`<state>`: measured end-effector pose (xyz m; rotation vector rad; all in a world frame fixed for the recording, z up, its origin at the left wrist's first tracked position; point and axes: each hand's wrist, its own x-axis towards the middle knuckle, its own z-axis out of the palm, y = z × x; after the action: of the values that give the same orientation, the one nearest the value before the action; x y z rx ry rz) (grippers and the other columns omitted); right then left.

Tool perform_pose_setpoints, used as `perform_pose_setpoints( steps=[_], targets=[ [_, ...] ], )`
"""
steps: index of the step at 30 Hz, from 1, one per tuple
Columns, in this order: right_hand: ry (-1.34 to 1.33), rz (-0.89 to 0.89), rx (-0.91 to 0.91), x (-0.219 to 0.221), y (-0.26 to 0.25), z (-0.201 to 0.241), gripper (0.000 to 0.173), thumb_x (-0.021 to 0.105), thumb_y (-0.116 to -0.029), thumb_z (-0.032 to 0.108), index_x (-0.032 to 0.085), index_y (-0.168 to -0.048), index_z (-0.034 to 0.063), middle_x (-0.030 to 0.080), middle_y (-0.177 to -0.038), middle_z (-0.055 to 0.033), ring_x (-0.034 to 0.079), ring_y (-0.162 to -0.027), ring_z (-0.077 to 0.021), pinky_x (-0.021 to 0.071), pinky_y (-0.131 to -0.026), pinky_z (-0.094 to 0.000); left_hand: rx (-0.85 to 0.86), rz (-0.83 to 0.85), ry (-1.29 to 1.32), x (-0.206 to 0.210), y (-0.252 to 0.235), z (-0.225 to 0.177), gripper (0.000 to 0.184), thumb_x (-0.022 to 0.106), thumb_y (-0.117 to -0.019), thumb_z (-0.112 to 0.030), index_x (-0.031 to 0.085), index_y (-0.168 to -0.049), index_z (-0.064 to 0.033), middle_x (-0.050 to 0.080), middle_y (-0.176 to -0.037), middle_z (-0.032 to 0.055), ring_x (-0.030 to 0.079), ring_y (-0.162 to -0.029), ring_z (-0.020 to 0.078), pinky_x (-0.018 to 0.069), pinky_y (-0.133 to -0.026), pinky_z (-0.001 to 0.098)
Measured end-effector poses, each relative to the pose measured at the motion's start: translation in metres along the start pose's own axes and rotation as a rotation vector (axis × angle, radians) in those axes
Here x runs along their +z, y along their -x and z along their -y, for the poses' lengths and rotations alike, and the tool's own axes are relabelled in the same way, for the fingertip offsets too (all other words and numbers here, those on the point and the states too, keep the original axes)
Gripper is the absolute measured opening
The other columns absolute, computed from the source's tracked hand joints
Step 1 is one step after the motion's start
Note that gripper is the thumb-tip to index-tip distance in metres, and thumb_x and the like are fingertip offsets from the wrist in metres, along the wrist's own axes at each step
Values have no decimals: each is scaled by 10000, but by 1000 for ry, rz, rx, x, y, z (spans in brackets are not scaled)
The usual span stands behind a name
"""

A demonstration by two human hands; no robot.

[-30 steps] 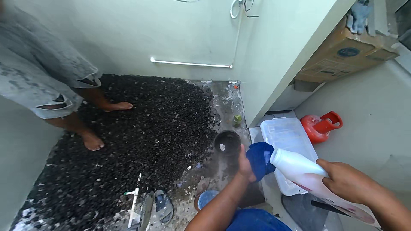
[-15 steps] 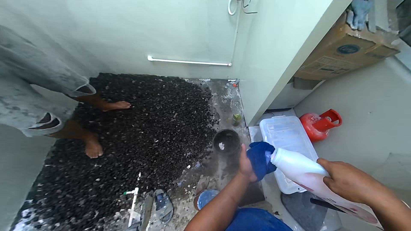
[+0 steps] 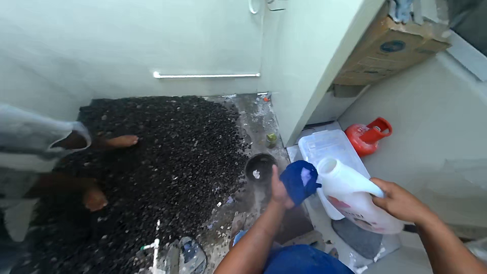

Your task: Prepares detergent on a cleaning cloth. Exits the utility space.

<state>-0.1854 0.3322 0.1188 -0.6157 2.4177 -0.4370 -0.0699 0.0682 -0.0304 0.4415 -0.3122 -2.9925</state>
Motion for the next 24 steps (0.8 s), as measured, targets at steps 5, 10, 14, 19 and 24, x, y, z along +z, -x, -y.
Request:
perform_pose_setpoints(
  steps=[5,10,14,19,24],
  targets=[
    [-343,-228,126,-6,-18,-63,300,659,-882,110,658,-1168,19,666,-944,-100,627,-811,-157,541,-750,-406,22,35,-84,3,-12,2,965,198,-878,-876,691,-1124,-84,745,-1031,136,723,-978,255,607,-848,474],
    [-639,-410,441,-6,-57,-111,412,662,-924,16,589,-1330,24,664,-1165,-209,655,-1012,-307,546,-863,-520,64,-6,-168,-7,-16,7,1020,133,-865,-893,695,-1120,-80,751,-1039,127,728,-979,250,615,-841,481],
    [-747,-511,540,32,-124,-172,564,716,-877,44,548,-1414,89,643,-1259,-254,646,-1083,-421,531,-864,-631,75,-105,-221,-15,-11,13,1007,196,-828,-928,713,-1096,-105,760,-1016,100,737,-947,222,624,-813,456],
    [-842,-711,582,92,-201,-235,569,697,-866,3,542,-1414,30,594,-1328,-290,581,-1235,-434,479,-1003,-648,73,-118,-281,-27,-1,22,950,274,-812,-930,739,-1077,-145,766,-1044,68,735,-984,190,621,-838,438],
    [-1027,-882,596,142,-239,-277,515,672,-877,-38,560,-1379,-14,603,-1335,-262,582,-1263,-353,480,-1058,-537,48,-148,-287,-31,2,33,834,341,-877,-845,754,-994,-131,772,-1002,50,741,-971,162,625,-835,402]
  ],
)
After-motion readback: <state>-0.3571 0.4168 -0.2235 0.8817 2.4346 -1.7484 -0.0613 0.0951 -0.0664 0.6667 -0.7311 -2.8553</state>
